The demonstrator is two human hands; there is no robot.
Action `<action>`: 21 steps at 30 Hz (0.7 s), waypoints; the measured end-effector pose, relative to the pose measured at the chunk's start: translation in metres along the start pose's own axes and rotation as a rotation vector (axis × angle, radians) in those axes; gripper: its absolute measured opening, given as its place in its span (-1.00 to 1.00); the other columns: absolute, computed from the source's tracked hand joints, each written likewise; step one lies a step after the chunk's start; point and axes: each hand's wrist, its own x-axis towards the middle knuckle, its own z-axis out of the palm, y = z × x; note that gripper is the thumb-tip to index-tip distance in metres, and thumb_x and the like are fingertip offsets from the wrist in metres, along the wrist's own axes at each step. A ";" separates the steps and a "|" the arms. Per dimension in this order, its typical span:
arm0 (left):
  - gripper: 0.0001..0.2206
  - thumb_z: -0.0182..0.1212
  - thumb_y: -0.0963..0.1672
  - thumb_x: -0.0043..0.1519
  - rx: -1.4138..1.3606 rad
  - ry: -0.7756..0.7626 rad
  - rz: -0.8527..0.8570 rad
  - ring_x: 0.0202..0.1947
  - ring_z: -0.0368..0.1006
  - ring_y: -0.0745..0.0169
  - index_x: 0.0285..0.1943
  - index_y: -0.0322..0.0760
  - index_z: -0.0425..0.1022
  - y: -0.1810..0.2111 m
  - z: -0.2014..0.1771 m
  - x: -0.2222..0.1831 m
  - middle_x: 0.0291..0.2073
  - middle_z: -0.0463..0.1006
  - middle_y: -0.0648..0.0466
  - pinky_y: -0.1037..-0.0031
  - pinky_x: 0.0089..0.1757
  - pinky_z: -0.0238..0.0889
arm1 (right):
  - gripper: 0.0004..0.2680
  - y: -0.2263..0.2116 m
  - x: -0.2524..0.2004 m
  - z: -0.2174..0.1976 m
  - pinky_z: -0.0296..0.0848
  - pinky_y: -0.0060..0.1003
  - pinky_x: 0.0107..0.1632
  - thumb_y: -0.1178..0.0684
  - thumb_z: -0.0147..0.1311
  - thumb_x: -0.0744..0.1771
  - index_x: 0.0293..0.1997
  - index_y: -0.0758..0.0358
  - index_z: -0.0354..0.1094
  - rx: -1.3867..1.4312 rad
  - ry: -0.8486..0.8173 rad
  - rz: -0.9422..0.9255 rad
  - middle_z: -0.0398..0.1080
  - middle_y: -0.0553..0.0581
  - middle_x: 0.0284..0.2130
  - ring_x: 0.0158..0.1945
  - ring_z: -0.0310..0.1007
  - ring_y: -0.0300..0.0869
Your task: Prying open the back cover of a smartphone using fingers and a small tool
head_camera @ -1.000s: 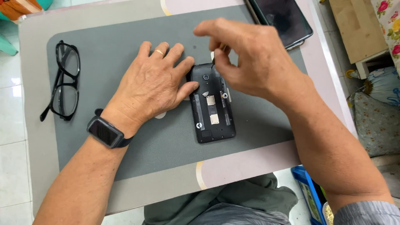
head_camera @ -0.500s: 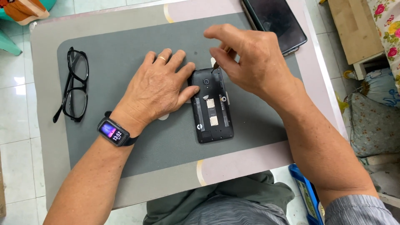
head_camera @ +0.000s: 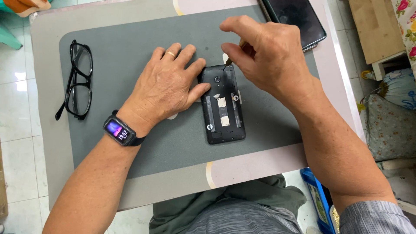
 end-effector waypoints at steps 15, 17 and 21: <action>-0.63 0.33 -0.11 0.18 -0.490 0.015 -0.315 0.24 0.48 -0.12 0.18 -0.24 0.52 0.084 -0.139 -0.074 0.18 0.54 -0.08 0.04 0.26 0.23 | -0.68 -0.010 0.002 -0.005 0.24 -0.17 -0.40 0.38 0.03 0.32 0.18 0.21 0.30 0.134 0.030 -0.003 0.38 0.01 -0.39 -0.45 0.32 -0.07; -0.58 0.39 -0.14 0.03 -0.722 0.047 -0.445 0.28 0.52 0.01 0.12 -0.19 0.56 0.103 -0.161 -0.102 0.17 0.59 -0.02 0.07 0.36 0.22 | -0.65 -0.009 0.005 -0.010 0.27 -0.12 -0.38 0.39 -0.02 0.30 0.19 0.22 0.28 0.201 0.016 0.025 0.39 0.05 -0.37 -0.42 0.36 -0.02; -0.58 0.40 -0.13 0.02 -0.717 -0.049 -0.487 0.28 0.53 0.06 0.11 -0.15 0.59 0.128 -0.185 -0.126 0.16 0.61 0.02 0.10 0.35 0.23 | -0.67 -0.008 0.004 -0.011 0.22 -0.09 -0.43 0.34 -0.06 0.29 0.17 0.18 0.26 0.236 -0.033 0.027 0.42 0.05 -0.40 -0.42 0.36 0.03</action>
